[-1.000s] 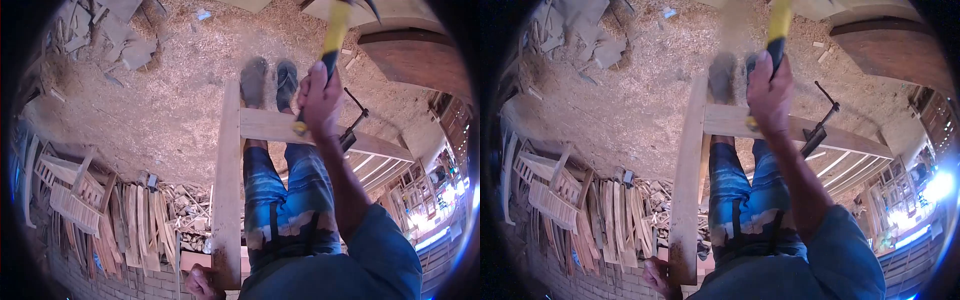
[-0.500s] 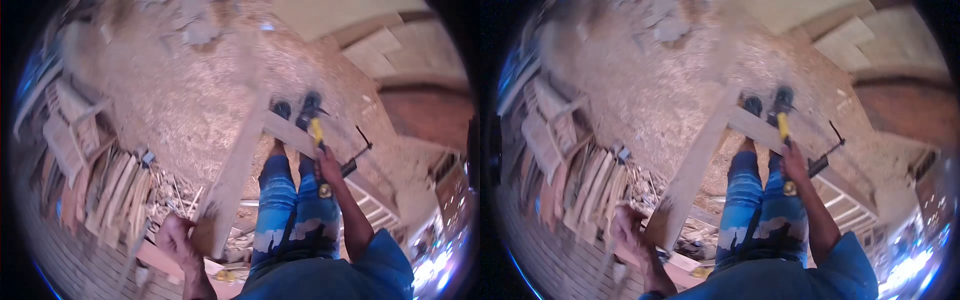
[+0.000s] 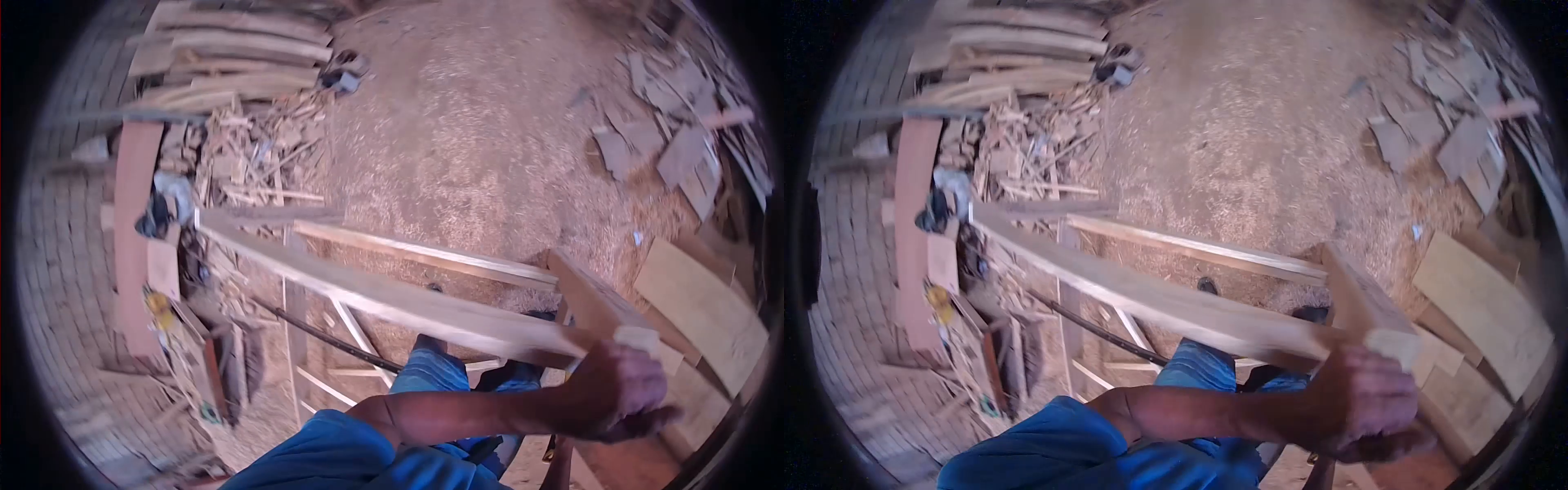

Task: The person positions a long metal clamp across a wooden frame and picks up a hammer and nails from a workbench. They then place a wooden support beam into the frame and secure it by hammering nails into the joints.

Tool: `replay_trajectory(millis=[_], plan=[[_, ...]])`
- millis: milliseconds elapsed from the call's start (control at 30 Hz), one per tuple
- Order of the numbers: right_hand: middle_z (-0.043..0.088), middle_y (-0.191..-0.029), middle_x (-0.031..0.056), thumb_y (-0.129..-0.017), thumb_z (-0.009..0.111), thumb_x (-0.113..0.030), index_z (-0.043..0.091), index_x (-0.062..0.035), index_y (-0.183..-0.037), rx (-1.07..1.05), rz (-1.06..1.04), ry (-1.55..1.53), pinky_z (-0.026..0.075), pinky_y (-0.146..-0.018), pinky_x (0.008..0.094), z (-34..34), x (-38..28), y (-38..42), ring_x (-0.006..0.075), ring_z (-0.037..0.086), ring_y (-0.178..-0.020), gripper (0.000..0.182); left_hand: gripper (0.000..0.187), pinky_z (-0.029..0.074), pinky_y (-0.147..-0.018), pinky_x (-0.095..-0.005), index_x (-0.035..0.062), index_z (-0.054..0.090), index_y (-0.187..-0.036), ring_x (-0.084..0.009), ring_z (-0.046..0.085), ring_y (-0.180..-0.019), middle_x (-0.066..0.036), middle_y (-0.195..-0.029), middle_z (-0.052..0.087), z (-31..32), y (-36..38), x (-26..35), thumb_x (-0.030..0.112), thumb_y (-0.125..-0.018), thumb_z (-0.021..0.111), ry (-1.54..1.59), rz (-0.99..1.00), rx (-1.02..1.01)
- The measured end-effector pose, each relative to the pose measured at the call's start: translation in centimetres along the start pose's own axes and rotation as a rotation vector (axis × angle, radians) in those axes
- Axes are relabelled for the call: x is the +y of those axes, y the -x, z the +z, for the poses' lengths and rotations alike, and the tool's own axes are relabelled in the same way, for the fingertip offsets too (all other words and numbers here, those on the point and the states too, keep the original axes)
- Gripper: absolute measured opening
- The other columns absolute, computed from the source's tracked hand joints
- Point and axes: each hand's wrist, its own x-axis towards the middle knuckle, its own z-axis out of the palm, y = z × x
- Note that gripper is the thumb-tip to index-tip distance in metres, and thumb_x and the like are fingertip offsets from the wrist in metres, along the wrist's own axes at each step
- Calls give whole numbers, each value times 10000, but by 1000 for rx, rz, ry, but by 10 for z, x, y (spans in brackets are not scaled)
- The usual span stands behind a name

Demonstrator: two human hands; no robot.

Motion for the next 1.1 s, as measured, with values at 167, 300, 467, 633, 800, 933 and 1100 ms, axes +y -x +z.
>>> replay_trajectory(millis=[167,300,467,633,800,933,1100], plan=[[644,-737,86,-982,646,-189,628,-53,-1130,17,-119,200,489,-477,356,69,-106,29,180,617,-561,201,320,481,-558,-399,90,669,-802,-255,614,-587,-72,-658,593,-178,127,12,366,-958,712,-11,-346,-2],[697,-780,204,-942,654,-231,618,-35,-1081,21,-374,543,539,-535,447,165,-214,42,321,712,-634,242,387,588,-756,-321,16,779,-1062,-152,732,-817,-103,-943,787,-352,278,-9,371,-1040,627,35,-1023,312],[713,-936,307,-896,714,-377,610,-10,-1096,21,-774,1004,560,-816,538,301,-309,58,495,697,-931,430,371,518,-750,-293,51,744,-887,-114,633,-781,-12,-835,700,-521,540,-45,307,-1071,548,-297,-1069,1129],[700,-961,318,-998,567,-469,591,-54,-1108,66,-792,1303,527,-798,618,455,-356,79,529,673,-914,430,510,406,-615,-303,68,703,-764,-123,494,-631,2,-660,518,-565,678,-15,495,-1009,571,-217,-1295,1834],[695,-900,269,-970,629,-421,549,-86,-1158,-114,-1121,1313,533,-731,605,554,-375,98,509,679,-846,392,642,452,-684,-382,15,725,-769,-202,527,-666,-51,-627,505,-532,780,-75,593,-993,563,-295,-1642,1982],[688,-878,262,-937,683,-397,499,-86,-1204,-441,-1131,1469,525,-690,606,621,-376,56,506,678,-818,449,816,485,-1013,-482,37,815,-982,-409,674,-1133,-231,-1155,739,-550,776,-105,791,-894,515,-142,-2081,1767],[688,-868,258,-962,670,-327,511,-57,-1185,-524,-1269,1542,535,-667,577,697,-378,48,485,685,-786,384,927,481,-988,-538,24,746,-1111,-439,660,-1145,-252,-1115,732,-573,732,-158,868,-873,448,-501,-2150,1723]])
